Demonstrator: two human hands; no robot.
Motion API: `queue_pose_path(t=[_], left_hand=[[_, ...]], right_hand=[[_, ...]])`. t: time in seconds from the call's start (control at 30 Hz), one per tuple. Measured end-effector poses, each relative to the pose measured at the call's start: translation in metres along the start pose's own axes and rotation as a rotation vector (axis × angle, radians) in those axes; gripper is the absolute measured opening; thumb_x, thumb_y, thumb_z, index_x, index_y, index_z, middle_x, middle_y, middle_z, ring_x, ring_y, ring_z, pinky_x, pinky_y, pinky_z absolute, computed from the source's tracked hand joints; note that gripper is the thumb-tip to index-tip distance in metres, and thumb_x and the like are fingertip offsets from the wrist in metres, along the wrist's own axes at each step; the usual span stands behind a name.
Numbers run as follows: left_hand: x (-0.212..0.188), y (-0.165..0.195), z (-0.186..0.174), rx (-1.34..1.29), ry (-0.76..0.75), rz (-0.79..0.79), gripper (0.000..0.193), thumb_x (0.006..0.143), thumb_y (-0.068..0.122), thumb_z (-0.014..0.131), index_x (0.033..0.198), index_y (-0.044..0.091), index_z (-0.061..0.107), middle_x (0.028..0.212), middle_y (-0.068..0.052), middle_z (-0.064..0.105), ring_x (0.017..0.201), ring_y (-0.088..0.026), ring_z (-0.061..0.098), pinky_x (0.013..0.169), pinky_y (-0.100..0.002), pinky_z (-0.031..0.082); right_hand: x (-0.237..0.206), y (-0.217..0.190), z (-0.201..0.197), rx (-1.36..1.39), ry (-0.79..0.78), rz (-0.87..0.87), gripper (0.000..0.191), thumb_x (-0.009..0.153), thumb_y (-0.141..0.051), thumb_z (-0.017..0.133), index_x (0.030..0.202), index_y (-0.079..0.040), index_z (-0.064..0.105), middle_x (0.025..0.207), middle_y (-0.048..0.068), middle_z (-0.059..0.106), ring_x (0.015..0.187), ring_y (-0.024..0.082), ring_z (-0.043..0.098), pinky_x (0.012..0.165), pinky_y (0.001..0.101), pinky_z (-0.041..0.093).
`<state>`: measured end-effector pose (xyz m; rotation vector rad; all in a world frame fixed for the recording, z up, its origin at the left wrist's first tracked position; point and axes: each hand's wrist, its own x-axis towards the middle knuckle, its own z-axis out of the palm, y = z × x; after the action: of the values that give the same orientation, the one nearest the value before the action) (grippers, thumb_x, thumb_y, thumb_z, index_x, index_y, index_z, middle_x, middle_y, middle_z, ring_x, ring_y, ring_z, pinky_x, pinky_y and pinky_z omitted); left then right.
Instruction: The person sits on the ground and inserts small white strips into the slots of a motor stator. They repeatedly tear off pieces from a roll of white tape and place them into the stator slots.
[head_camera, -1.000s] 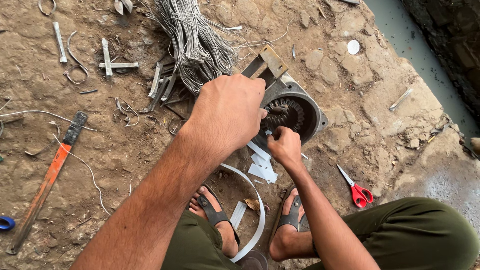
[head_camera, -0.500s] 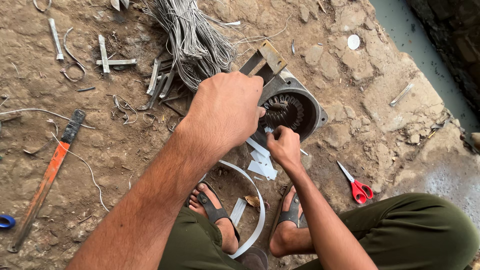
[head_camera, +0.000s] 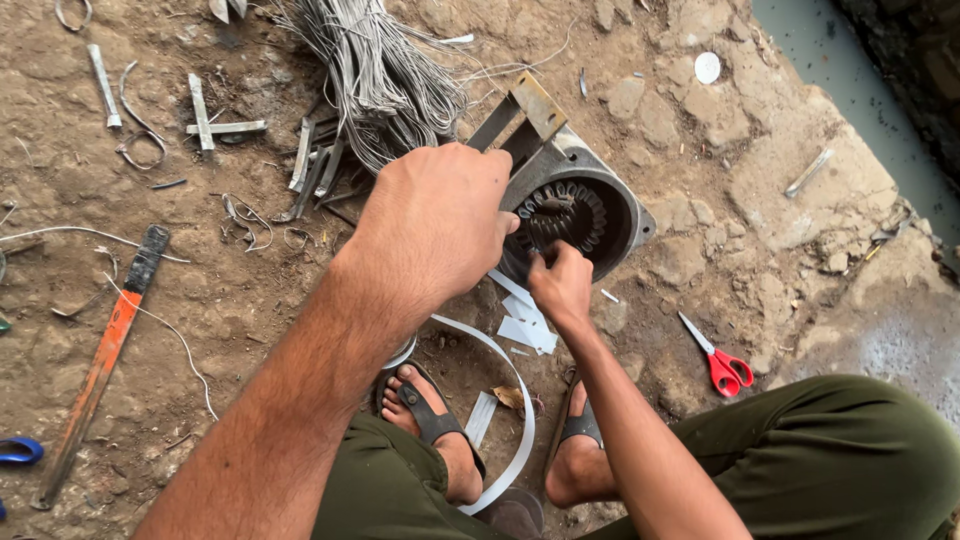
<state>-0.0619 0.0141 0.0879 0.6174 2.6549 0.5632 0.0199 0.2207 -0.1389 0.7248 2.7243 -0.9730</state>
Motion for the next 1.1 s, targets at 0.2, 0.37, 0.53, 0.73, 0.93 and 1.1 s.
queue_pose_path(t=[0.2,0.37,0.53,0.73,0.93,1.1], left_hand=[[0.002,0.002,0.001,0.009,0.004,0.002,0.035,0.088,0.035,0.076,0.098,0.002,0.068,0.089,-0.018,0.072,0.092,-0.037,0.072,0.079,-0.048,0.057],[0.006,0.002,0.001,0.023,-0.052,-0.022,0.036,0.090,0.036,0.074,0.100,0.002,0.067,0.088,-0.018,0.071,0.092,-0.036,0.072,0.079,-0.048,0.057],[0.010,0.006,0.002,0.034,-0.055,-0.010,0.038,0.091,0.037,0.074,0.100,0.002,0.067,0.087,-0.018,0.071,0.092,-0.036,0.072,0.079,-0.048,0.057],[0.008,0.009,0.004,0.028,-0.066,-0.009,0.039,0.091,0.038,0.074,0.101,0.001,0.066,0.088,-0.019,0.071,0.092,-0.037,0.072,0.079,-0.048,0.057],[0.005,0.011,0.004,0.033,-0.033,-0.006,0.038,0.089,0.037,0.076,0.098,0.001,0.067,0.086,-0.019,0.071,0.091,-0.038,0.072,0.079,-0.049,0.056],[0.003,0.010,0.003,0.035,-0.043,-0.006,0.039,0.089,0.038,0.075,0.099,0.001,0.067,0.087,-0.020,0.072,0.092,-0.038,0.072,0.079,-0.049,0.056]], right_hand=[[-0.001,0.004,0.001,0.044,0.013,0.031,0.027,0.086,-0.022,0.074,0.091,0.005,0.074,0.075,0.024,0.072,0.068,0.030,0.073,0.071,0.0420,0.055],[-0.017,0.019,0.004,0.070,0.100,-0.211,0.022,0.089,-0.017,0.071,0.099,0.001,0.076,0.088,0.018,0.074,0.078,0.027,0.073,0.075,0.0393,0.057],[-0.045,0.030,0.009,-0.105,0.002,-0.151,0.042,0.095,-0.022,0.065,0.134,-0.006,0.065,0.102,0.011,0.067,0.091,0.026,0.067,0.080,0.0392,0.054],[-0.063,0.026,0.005,-0.149,-0.012,-0.225,0.054,0.096,-0.024,0.062,0.146,-0.005,0.055,0.116,0.016,0.059,0.107,0.030,0.060,0.089,0.0424,0.051],[-0.063,0.017,-0.001,-0.159,-0.008,-0.232,0.054,0.093,-0.022,0.063,0.145,-0.006,0.055,0.116,0.019,0.057,0.110,0.034,0.058,0.088,0.0460,0.050],[-0.065,0.016,-0.001,-0.205,0.005,-0.267,0.055,0.092,-0.020,0.063,0.145,-0.005,0.055,0.119,0.019,0.057,0.110,0.035,0.059,0.088,0.0467,0.051]])
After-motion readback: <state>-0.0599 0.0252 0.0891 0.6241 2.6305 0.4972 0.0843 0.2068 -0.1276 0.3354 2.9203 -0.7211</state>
